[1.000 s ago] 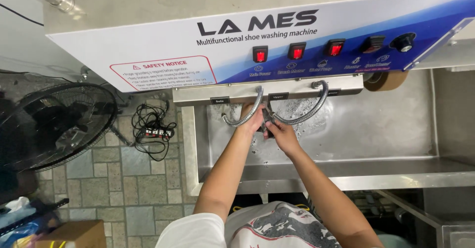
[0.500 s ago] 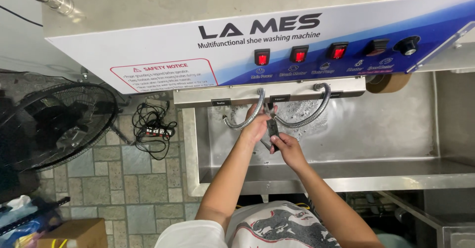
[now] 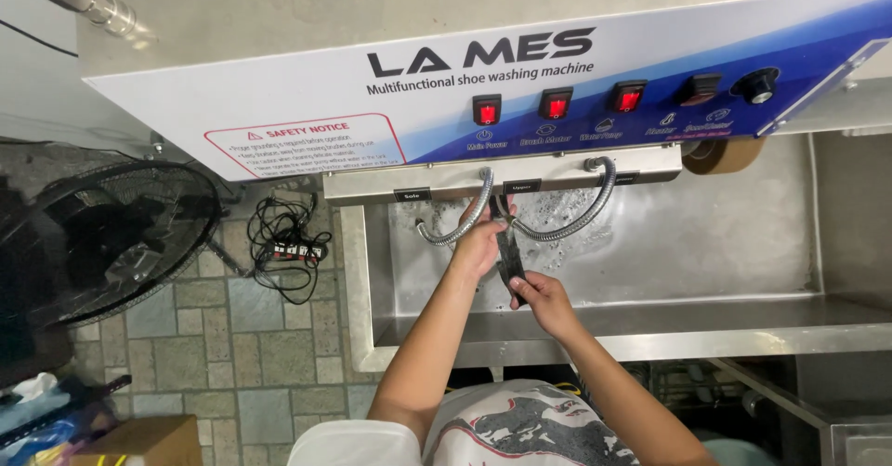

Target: The recorder is washing and rinsing a small camo-patterned pouch using a shoe washing station and a sink.

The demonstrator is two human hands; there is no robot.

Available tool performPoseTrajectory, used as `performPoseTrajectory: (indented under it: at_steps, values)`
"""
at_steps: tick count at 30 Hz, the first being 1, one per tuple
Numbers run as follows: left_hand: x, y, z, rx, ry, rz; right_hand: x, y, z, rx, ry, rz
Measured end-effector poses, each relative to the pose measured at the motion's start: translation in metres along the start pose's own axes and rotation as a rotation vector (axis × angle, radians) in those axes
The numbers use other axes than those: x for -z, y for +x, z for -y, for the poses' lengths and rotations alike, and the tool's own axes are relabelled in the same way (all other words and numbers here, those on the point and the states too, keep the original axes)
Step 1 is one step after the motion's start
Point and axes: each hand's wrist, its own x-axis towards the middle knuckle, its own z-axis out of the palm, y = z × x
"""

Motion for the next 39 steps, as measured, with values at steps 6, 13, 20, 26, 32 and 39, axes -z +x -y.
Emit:
performPoseTrajectory:
  at_steps: [6, 13, 20, 26, 32, 39]
  values:
    - [0.01, 0.016, 0.009, -0.009, 0.042, 0.05, 0.004, 0.002, 0.001, 0.019, 0.008, 0.0]
    - [0.029, 0.049, 0.01, -0.058, 0.022, 0.083, 0.0, 0.022, 0.03, 0.059, 0.07, -0.025]
    - [0.046, 0.058, 0.012, -0.03, -0.138, -0.023, -0.005, 0.037, 0.029, 0.049, 0.188, -0.012]
    - [0.06, 0.059, 0.024, -0.006, -0.111, 0.025, -0.006, 0.049, 0.03, 0.057, 0.157, -0.065]
    - [0.052, 0.065, 0.015, -0.035, -0.165, 0.017, -0.017, 0.056, 0.069, 0.038, 0.278, -0.121]
    - [0.031, 0.051, 0.0, -0.04, -0.206, -0.014, -0.019, 0.064, 0.073, 0.077, 0.271, -0.113]
